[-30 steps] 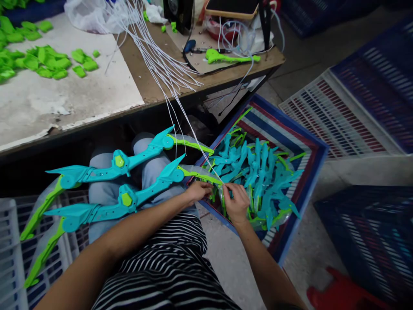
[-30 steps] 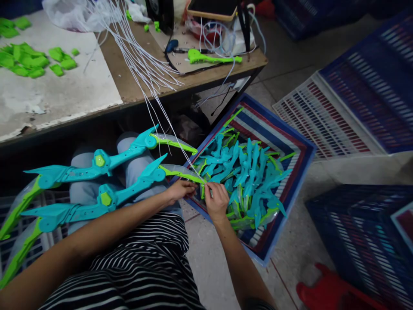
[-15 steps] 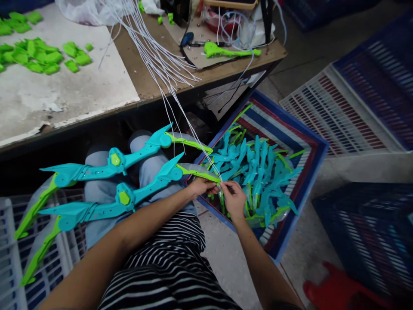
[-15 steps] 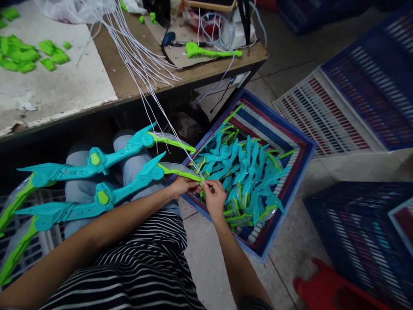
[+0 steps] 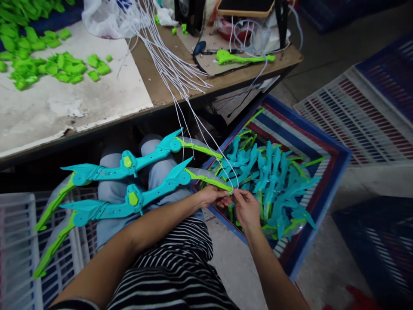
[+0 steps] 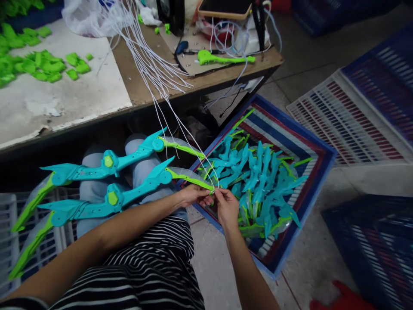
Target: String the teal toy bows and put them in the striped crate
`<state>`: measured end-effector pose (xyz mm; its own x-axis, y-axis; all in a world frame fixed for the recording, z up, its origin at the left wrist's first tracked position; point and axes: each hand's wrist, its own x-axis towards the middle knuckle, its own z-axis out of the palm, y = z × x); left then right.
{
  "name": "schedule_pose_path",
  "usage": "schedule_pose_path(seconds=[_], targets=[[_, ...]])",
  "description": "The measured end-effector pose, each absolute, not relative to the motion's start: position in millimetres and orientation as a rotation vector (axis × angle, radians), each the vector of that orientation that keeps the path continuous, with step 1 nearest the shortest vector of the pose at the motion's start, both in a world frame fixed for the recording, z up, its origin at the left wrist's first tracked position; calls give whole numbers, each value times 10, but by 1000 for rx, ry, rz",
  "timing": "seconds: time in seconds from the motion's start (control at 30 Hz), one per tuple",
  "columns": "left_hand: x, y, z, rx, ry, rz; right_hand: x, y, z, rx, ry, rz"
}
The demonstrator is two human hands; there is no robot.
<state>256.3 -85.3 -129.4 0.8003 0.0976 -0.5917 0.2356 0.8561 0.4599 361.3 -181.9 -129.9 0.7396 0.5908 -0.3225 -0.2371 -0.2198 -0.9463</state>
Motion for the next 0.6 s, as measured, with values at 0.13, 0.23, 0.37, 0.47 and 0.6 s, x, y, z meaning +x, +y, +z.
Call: schedule_pose_path(seconds=[0.13, 0.23, 0.37, 0.47, 0.6], targets=[[2493, -837, -1120, 706, 716, -162, 3562, -1780, -1294, -1587, -209, 765], [2224, -789, -868, 1032, 784, -305, 3531, -1795, -1293, -1611, -185, 736], [1301, -700, -418, 1527, 856, -271, 3548, -1874, -1312, -1651, -238, 708], [275, -706, -151, 1653, 1055, -306, 3570, -1942, -1327, -1674, -257, 734], [-923, -911, -29, 1758, 1415, -369, 3555, -2021, -1322, -1697, -247, 773]])
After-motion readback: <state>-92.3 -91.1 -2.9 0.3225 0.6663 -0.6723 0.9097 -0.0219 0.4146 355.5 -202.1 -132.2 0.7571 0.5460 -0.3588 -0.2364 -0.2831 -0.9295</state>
